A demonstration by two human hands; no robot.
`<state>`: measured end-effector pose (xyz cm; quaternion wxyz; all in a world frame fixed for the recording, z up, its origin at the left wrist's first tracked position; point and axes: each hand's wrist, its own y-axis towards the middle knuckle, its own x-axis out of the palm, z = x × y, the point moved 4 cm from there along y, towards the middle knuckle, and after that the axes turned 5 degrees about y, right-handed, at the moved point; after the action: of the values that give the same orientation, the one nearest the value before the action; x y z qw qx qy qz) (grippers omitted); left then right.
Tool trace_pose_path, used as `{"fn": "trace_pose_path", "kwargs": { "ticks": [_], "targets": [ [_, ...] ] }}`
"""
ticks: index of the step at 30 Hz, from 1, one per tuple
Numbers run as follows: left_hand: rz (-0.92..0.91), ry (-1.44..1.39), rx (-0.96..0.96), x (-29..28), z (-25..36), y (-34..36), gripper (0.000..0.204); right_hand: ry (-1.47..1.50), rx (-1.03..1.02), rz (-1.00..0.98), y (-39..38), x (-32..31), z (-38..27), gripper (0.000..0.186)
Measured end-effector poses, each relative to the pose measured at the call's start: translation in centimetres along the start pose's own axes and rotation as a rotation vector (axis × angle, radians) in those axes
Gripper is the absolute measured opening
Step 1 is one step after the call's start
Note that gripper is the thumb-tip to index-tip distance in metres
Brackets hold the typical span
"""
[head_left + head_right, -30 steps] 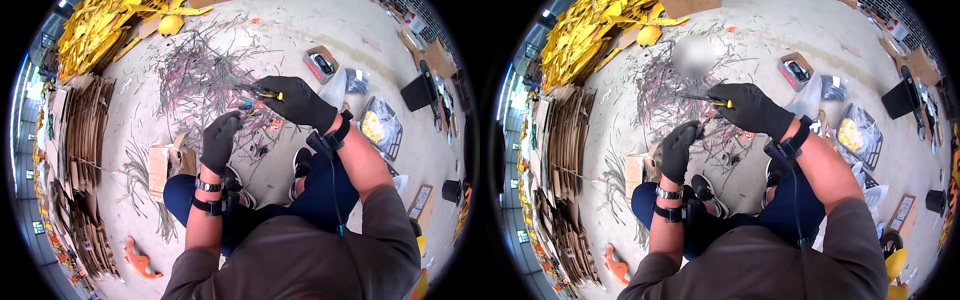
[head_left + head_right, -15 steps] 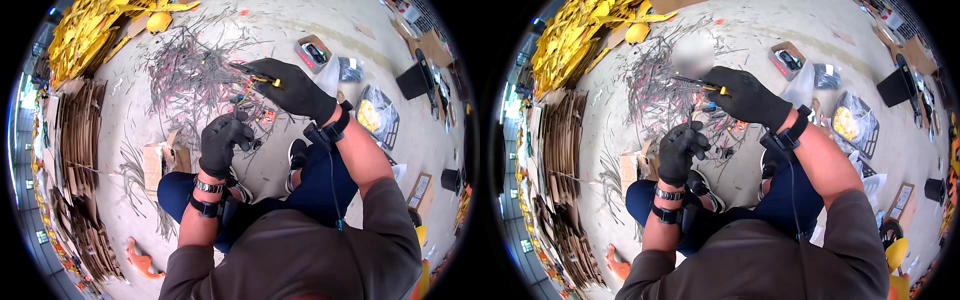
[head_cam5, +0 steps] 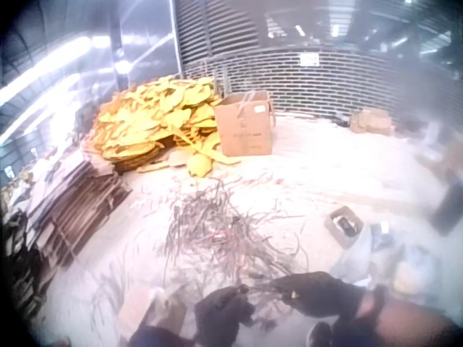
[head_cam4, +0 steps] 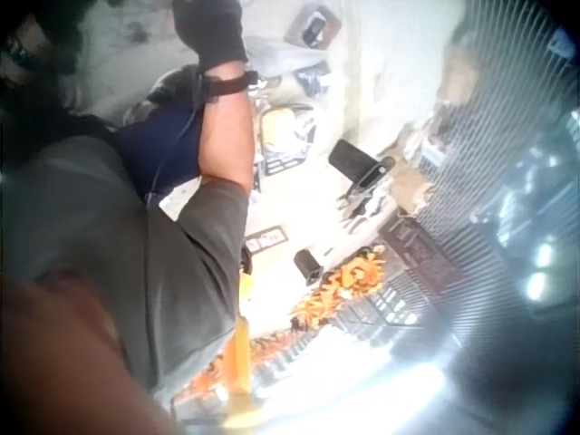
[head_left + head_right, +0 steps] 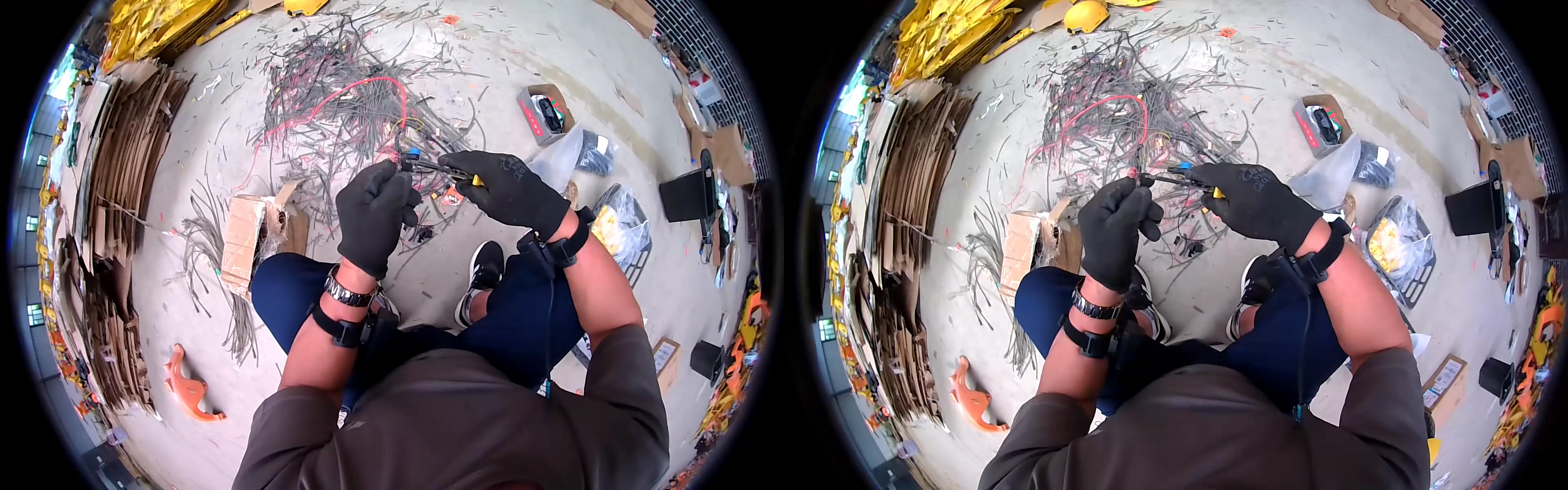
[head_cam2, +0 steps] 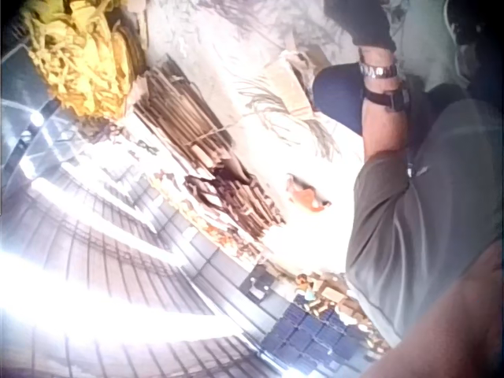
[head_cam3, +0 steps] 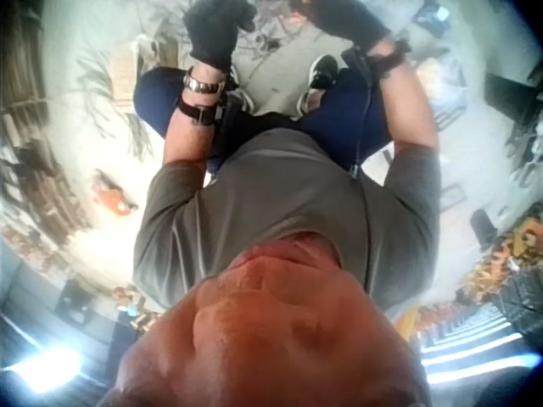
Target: The person strips insulation from multiple colored wires using a wire stripper and manipulates the exposed wire ends.
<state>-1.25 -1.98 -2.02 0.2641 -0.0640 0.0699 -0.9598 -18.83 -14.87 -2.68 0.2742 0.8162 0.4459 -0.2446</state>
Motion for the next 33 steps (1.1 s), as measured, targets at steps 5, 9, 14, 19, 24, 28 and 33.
{"fn": "trace_pose_path", "kwargs": {
  "ticks": [5, 9, 14, 19, 24, 28, 33],
  "targets": [
    [0.043, 0.036, -0.029, -0.2, -0.3, 0.1, 0.023, -0.101, 0.065, -0.048, 0.5, 0.3, -0.7, 0.048],
    [0.027, 0.091, -0.028, -0.2, -0.5, 0.2, 0.023, -0.151, 0.062, -0.055, 0.2, 0.3, -0.6, 0.049],
    [0.000, 0.273, 0.000, -0.2, -0.8, 0.6, 0.022, -0.254, 0.084, -0.057, 0.2, 0.3, -0.8, 0.046],
    [0.056, 0.405, 0.145, -0.4, -2.7, 1.0, 0.026, -0.364, 0.117, -0.066, 0.1, 0.3, -0.7, 0.046],
    [0.046, 0.491, 0.184, -0.3, -3.2, 1.1, 0.029, -0.370, 0.182, -0.112, 0.1, 0.2, -0.7, 0.043],
    [0.014, 0.435, 0.143, -0.1, -2.6, 0.9, 0.026, -0.317, 0.158, -0.108, -0.4, 0.1, -0.4, 0.041],
    [-0.020, 0.306, 0.053, 0.2, -1.7, 0.5, 0.024, -0.236, 0.169, -0.133, -0.4, -0.1, -0.2, 0.041]
  ]
}}
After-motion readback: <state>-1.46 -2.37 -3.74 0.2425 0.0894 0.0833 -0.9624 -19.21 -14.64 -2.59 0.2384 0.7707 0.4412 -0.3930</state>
